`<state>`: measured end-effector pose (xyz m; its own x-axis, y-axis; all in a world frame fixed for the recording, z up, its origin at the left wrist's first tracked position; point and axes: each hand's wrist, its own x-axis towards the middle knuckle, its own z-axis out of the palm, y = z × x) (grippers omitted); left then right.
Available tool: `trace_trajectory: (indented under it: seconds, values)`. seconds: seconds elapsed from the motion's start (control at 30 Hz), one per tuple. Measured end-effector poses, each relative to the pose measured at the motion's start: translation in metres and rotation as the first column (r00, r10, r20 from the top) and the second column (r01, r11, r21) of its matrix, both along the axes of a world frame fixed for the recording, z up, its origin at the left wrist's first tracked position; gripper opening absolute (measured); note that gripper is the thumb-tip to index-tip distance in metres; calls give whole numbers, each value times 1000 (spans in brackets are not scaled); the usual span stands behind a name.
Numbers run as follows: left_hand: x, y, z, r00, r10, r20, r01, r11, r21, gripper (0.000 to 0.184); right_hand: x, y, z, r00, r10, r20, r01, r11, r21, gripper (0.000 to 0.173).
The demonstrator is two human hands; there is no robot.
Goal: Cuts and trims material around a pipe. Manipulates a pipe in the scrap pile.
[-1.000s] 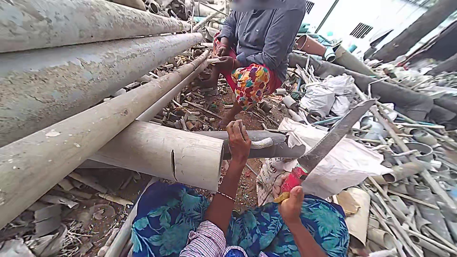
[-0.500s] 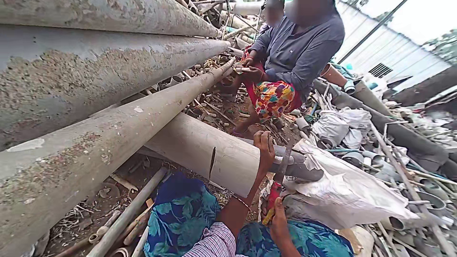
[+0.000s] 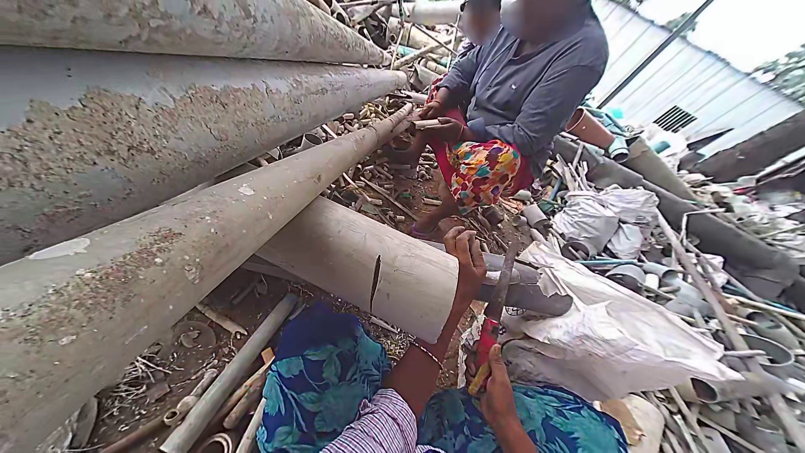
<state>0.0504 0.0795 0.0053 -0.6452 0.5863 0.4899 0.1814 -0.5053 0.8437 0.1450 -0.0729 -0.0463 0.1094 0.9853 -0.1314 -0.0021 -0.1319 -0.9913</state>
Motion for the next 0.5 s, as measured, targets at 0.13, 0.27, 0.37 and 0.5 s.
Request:
trace_trajectory:
  seconds: [0.13,0.27,0.37,0.5]
  values:
    - [-8,5,-5,994,-50,100,49,999,20,18,7,6,8,999,10,-31,-10,1000,22,38]
    - [-22,-11,11,911,-258,321,303,948,-98,25,18,13,19,996,-32,81,31,999,18,29]
    - [-34,-22,14,841,-360,404,454,876,-165,25,24,22,23,992,-24,124,23,1000,8,32]
    - [-38,-11,15,704,-401,586,538,840,-72,13,27,34,31,977,10,214,-21,999,48,43]
